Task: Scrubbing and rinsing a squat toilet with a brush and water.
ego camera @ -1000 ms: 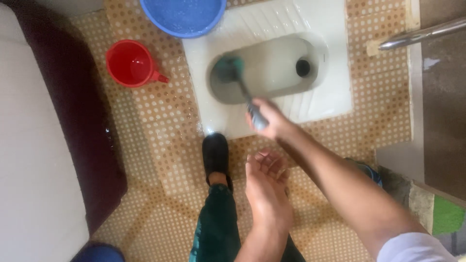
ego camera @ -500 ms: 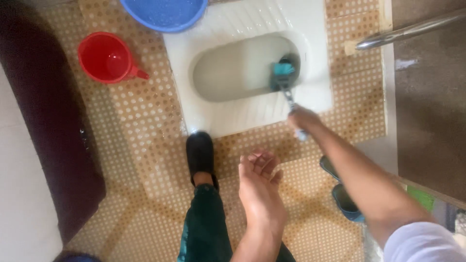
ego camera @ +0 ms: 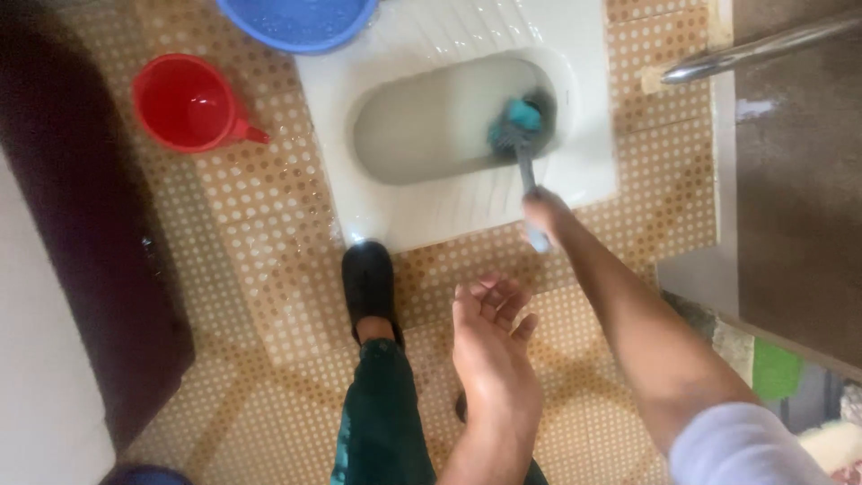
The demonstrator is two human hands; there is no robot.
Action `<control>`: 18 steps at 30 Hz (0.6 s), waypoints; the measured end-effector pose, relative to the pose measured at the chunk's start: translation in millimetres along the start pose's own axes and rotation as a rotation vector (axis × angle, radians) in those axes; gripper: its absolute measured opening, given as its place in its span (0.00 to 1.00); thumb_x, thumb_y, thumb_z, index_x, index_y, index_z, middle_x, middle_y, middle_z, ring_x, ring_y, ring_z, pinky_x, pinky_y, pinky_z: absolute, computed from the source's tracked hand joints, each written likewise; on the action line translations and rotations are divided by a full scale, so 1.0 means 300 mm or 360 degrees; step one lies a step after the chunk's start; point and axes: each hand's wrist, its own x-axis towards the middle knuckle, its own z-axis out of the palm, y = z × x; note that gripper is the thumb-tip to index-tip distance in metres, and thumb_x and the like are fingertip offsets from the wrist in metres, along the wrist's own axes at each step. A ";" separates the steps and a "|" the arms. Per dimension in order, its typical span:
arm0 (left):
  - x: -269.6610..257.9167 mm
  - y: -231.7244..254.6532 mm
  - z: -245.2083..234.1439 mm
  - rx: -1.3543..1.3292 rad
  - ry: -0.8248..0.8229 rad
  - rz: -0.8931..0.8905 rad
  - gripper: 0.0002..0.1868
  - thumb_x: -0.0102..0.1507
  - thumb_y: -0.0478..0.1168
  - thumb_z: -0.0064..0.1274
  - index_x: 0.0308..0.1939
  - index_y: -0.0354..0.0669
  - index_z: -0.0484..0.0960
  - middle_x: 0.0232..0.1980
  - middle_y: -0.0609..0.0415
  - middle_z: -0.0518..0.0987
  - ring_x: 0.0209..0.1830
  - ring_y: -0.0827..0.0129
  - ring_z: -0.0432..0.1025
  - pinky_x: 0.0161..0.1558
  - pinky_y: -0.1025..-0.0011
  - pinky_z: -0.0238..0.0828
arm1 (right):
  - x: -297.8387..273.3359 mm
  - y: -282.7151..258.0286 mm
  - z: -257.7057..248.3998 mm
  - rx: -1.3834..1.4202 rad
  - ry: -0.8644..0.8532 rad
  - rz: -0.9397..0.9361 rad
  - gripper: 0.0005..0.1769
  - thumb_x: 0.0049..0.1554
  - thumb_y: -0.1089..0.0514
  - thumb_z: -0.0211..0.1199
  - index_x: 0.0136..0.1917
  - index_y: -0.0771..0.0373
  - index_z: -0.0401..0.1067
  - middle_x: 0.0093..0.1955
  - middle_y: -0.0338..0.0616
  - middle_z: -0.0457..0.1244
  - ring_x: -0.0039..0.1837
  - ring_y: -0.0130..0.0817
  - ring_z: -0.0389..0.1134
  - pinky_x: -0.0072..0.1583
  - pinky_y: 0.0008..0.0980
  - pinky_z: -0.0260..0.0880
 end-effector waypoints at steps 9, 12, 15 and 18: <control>0.016 -0.021 0.052 -0.0004 -0.0011 -0.0060 0.21 0.71 0.54 0.28 0.46 0.46 0.75 0.46 0.53 0.77 0.48 0.64 0.70 0.52 0.60 0.62 | 0.394 -0.114 -0.075 0.2718 -0.0065 0.0317 0.13 0.64 0.52 0.59 0.49 0.65 0.66 0.38 0.46 0.62 0.37 0.38 0.68 0.36 0.30 0.74; 0.048 -0.022 0.070 -0.0060 -0.0030 -0.0057 0.21 0.70 0.54 0.30 0.46 0.46 0.75 0.46 0.52 0.78 0.48 0.63 0.71 0.51 0.60 0.63 | 0.565 0.167 -0.159 0.2687 0.0008 0.0276 0.11 0.65 0.54 0.58 0.49 0.65 0.69 0.40 0.45 0.65 0.39 0.37 0.69 0.38 0.31 0.76; 0.065 -0.039 0.068 -0.0148 -0.0054 -0.0122 0.21 0.69 0.54 0.32 0.46 0.45 0.76 0.46 0.52 0.79 0.48 0.62 0.73 0.51 0.60 0.64 | 0.686 0.247 -0.308 0.0421 0.0028 0.0049 0.10 0.63 0.52 0.62 0.56 0.56 0.72 0.43 0.39 0.64 0.44 0.37 0.66 0.41 0.45 0.73; 0.088 0.009 0.102 -0.0182 -0.0123 -0.0182 0.21 0.68 0.54 0.34 0.47 0.46 0.77 0.46 0.53 0.80 0.49 0.63 0.73 0.51 0.61 0.64 | 0.493 0.031 -0.379 0.0452 -0.0074 -0.0049 0.13 0.66 0.52 0.61 0.57 0.62 0.68 0.43 0.44 0.64 0.44 0.40 0.67 0.41 0.45 0.72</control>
